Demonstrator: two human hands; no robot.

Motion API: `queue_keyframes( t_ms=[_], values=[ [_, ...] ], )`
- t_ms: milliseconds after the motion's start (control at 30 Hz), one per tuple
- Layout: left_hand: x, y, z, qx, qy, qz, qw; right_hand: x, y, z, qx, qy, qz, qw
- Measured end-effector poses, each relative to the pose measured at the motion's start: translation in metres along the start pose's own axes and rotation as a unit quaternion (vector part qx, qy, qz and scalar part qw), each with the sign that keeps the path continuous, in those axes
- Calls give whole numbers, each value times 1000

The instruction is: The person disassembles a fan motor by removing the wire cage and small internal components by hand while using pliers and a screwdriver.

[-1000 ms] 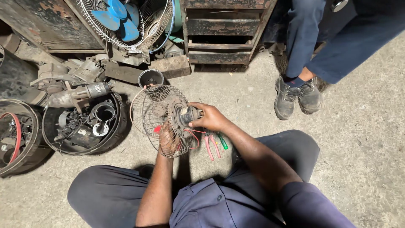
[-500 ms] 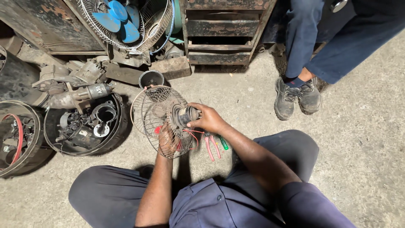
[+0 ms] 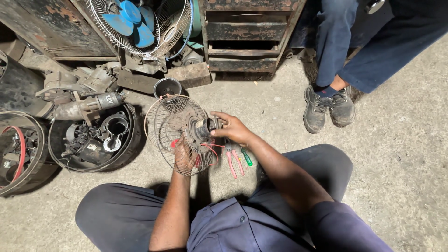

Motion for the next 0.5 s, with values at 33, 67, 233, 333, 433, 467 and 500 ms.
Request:
queue_keyframes(
  t_ms=[33, 67, 233, 333, 433, 467, 500],
  values=[
    [-5, -1, -1, -15, 5, 15, 1000, -3, 5, -1, 8, 12, -47, 999],
    [-11, -2, -4, -29, 10, 30, 999, -5, 10, -1, 16, 21, -91, 996],
    [-50, -10, -15, -27, 9, 55, 998, -13, 29, -2, 57, 72, -247, 965],
    [-70, -14, -21, -12, -4, 58, 998, -14, 34, -3, 52, 87, -322, 941],
    [-83, -18, -18, 47, 3, -3, 999, -13, 37, -3, 68, 100, -328, 937],
    [-83, -19, -18, 51, -3, -5, 999, -14, 38, -3, 72, 102, -336, 934],
    [-82, -19, -18, 55, -9, -8, 998, -14, 38, -2, 75, 103, -344, 930]
  ],
)
Point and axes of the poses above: each hand's wrist, its own z-axis away from the middle knuckle, its own x-axis out of the palm, y = z × x, the point moved 2 cm from there along -z, towards the middle knuckle, and after that the axes turned 12 degrees about -x, right-handed, at the moved point
